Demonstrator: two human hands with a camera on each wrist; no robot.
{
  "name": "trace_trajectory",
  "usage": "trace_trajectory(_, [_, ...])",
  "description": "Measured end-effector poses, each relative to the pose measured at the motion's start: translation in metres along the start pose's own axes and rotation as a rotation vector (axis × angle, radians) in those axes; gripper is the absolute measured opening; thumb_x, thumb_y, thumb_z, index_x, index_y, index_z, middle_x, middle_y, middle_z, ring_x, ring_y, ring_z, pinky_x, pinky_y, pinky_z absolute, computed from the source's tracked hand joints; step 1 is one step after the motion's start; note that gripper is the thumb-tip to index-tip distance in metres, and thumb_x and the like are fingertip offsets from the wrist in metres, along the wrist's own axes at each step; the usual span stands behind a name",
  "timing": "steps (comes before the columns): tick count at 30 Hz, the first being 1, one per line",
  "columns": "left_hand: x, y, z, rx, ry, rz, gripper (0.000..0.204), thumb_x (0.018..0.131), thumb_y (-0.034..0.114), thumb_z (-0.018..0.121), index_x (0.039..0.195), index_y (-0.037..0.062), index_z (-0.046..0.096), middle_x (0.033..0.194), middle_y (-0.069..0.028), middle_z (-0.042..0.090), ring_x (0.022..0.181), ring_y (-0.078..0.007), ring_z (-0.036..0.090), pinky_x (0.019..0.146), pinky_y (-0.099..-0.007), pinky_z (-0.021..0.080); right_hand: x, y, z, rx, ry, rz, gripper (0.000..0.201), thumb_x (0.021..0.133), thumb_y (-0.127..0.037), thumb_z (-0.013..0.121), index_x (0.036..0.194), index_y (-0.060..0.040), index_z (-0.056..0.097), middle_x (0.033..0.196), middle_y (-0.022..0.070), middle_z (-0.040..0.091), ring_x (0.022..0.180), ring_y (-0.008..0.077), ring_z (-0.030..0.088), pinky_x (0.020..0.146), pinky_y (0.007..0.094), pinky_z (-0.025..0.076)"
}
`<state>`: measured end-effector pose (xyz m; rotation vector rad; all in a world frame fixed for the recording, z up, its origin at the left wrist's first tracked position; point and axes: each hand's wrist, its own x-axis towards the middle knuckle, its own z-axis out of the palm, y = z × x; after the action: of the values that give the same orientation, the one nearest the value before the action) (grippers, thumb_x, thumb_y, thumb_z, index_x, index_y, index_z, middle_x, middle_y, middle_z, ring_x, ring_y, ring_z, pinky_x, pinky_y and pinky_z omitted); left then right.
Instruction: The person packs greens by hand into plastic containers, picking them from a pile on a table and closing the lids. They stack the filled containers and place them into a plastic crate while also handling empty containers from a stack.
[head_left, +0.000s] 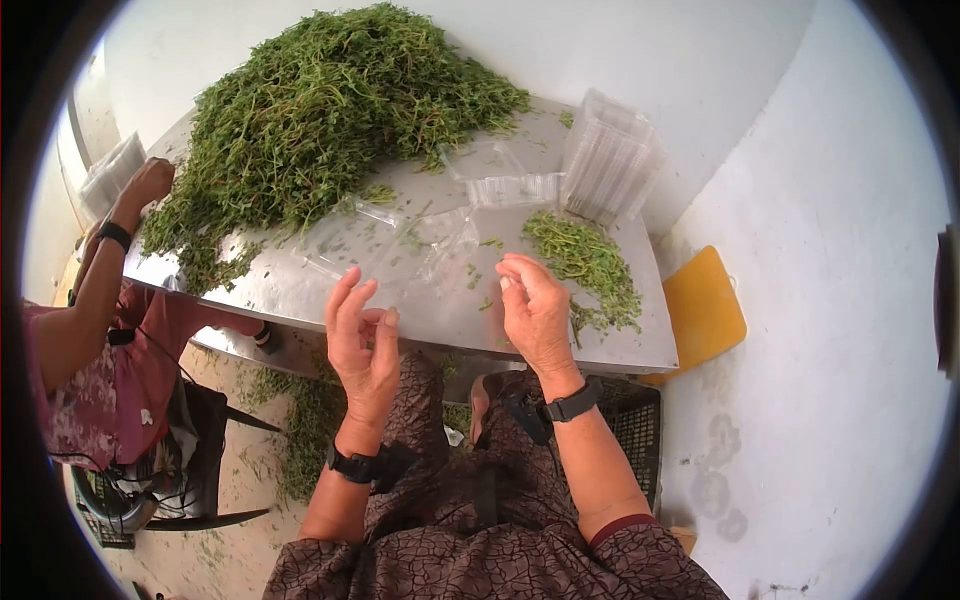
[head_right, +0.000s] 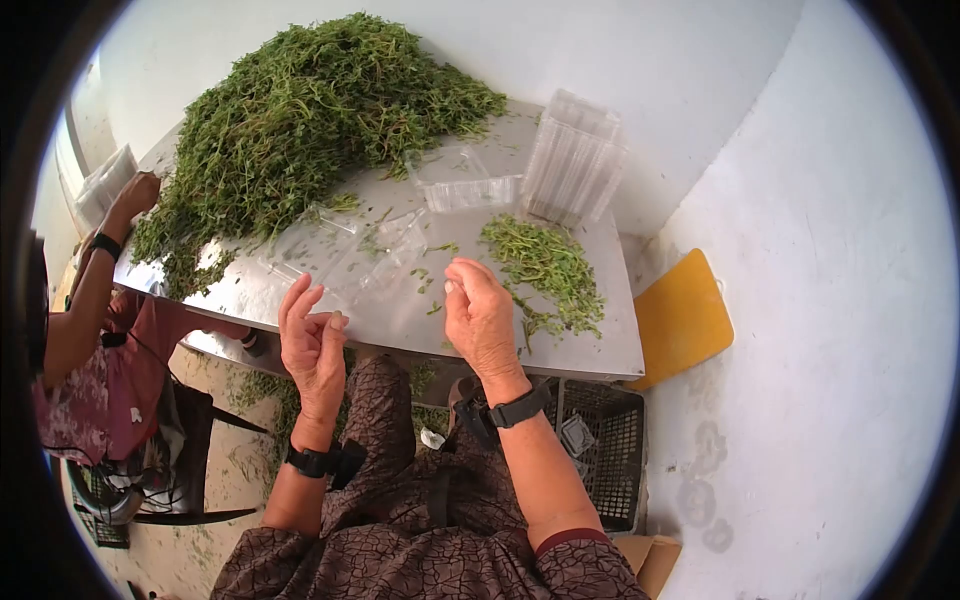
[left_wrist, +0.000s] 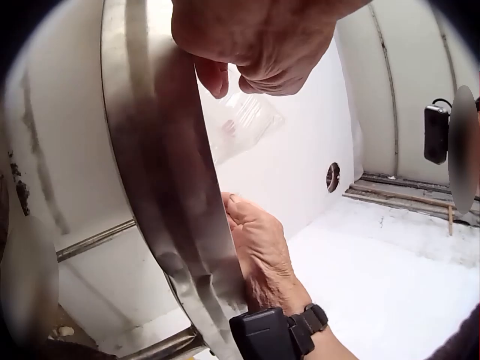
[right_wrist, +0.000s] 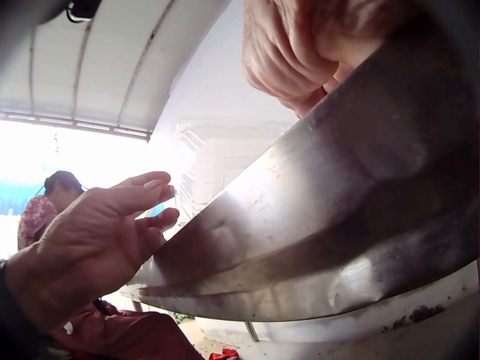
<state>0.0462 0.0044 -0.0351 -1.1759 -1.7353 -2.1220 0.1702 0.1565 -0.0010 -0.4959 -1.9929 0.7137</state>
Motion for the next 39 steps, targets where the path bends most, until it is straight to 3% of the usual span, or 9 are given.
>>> trace_trajectory(7, [0.014, 0.006, 0.013, 0.086, -0.118, 0.074, 0.043, 0.081, -0.013, 0.047, 0.117, 0.0067, 0.059, 0.117, -0.0102, 0.054, 0.077, -0.0119, 0.058, 0.065, -0.0235, 0.048, -0.001, 0.005, 0.000, 0.021, 0.012, 0.016, 0.015, 0.082, 0.001, 0.056, 0.096, 0.0034, 0.058, 0.102, 0.0192, 0.063, 0.083, 0.0321, 0.064, 0.071, 0.0334, 0.052])
trace_trajectory(12, [0.017, 0.010, 0.019, 0.390, -0.083, 0.335, 0.044, 0.074, -0.017, 0.051, 0.106, 0.0088, 0.067, 0.093, -0.0090, 0.057, 0.073, -0.0173, 0.055, 0.061, -0.0273, 0.046, 0.000, 0.005, 0.000, 0.023, 0.034, -0.032, 0.013, 0.081, 0.001, 0.057, 0.094, 0.0033, 0.058, 0.101, 0.0194, 0.063, 0.080, 0.0335, 0.064, 0.068, 0.0341, 0.052])
trace_trajectory(19, [0.021, 0.012, 0.026, 0.518, -0.132, 0.421, 0.042, 0.064, -0.013, 0.056, 0.098, 0.0076, 0.069, 0.096, -0.0114, 0.058, 0.065, -0.0202, 0.053, 0.058, -0.0305, 0.047, 0.000, 0.008, -0.003, 0.076, 0.048, -0.015, 0.013, 0.080, -0.001, 0.059, 0.093, 0.0016, 0.059, 0.100, 0.0186, 0.063, 0.076, 0.0326, 0.064, 0.067, 0.0333, 0.052])
trace_trajectory(24, [0.021, 0.005, 0.028, 0.479, -0.136, 0.356, 0.042, 0.064, -0.013, 0.053, 0.097, 0.0075, 0.069, 0.100, -0.0131, 0.058, 0.055, -0.0179, 0.052, 0.053, -0.0294, 0.046, 0.039, -0.006, -0.053, -0.307, 0.029, -0.062, 0.019, 0.078, -0.013, 0.066, 0.093, -0.0026, 0.063, 0.091, 0.0148, 0.066, 0.068, 0.0281, 0.065, 0.062, 0.0344, 0.052])
trace_trajectory(26, [0.023, 0.003, 0.029, 0.470, -0.149, 0.371, 0.043, 0.063, -0.013, 0.053, 0.096, 0.0075, 0.069, 0.100, -0.0137, 0.058, 0.054, -0.0181, 0.053, 0.052, -0.0289, 0.046, 0.061, -0.012, -0.074, -0.347, -0.089, 0.210, 0.026, 0.078, -0.019, 0.065, 0.097, -0.0004, 0.064, 0.081, 0.0159, 0.066, 0.071, 0.0293, 0.065, 0.066, 0.0376, 0.051])
trace_trajectory(31, [0.024, 0.001, 0.031, 0.404, -0.162, 0.310, 0.044, 0.066, -0.017, 0.053, 0.099, 0.0074, 0.068, 0.099, -0.0123, 0.059, 0.055, -0.0153, 0.051, 0.051, -0.0252, 0.044, 0.093, 0.021, -0.085, -0.534, -0.284, 0.204, 0.044, 0.077, -0.028, 0.066, 0.103, 0.0076, 0.061, 0.075, 0.0210, 0.064, 0.079, 0.0352, 0.063, 0.073, 0.0419, 0.048])
trace_trajectory(33, [0.025, 0.001, 0.031, 0.411, -0.192, 0.322, 0.048, 0.058, -0.014, 0.052, 0.097, 0.0078, 0.069, 0.095, -0.0143, 0.059, 0.053, -0.0187, 0.055, 0.049, -0.0280, 0.047, 0.103, 0.024, -0.080, -0.569, -0.432, 0.330, 0.046, 0.074, -0.030, 0.068, 0.098, 0.0087, 0.062, 0.075, 0.0231, 0.063, 0.078, 0.0366, 0.062, 0.071, 0.0424, 0.048])
trace_trajectory(37, [0.024, 0.001, 0.029, 0.404, -0.213, 0.327, 0.047, 0.058, -0.013, 0.052, 0.097, 0.0079, 0.069, 0.091, -0.0131, 0.059, 0.053, -0.0183, 0.055, 0.049, -0.0278, 0.046, 0.112, 0.045, -0.071, -0.665, -0.563, 0.293, 0.044, 0.073, -0.033, 0.069, 0.089, 0.0076, 0.061, 0.073, 0.0237, 0.061, 0.076, 0.0365, 0.062, 0.070, 0.0434, 0.047])
trace_trajectory(39, [0.024, 0.000, 0.028, 0.421, -0.219, 0.373, 0.047, 0.057, -0.013, 0.054, 0.096, 0.0081, 0.069, 0.089, -0.0116, 0.059, 0.054, -0.0177, 0.055, 0.048, -0.0273, 0.046, 0.116, 0.049, -0.066, -0.755, -0.641, 0.348, 0.056, 0.075, -0.031, 0.068, 0.112, 0.0092, 0.057, 0.076, 0.0209, 0.062, 0.081, 0.0358, 0.061, 0.074, 0.0403, 0.047])
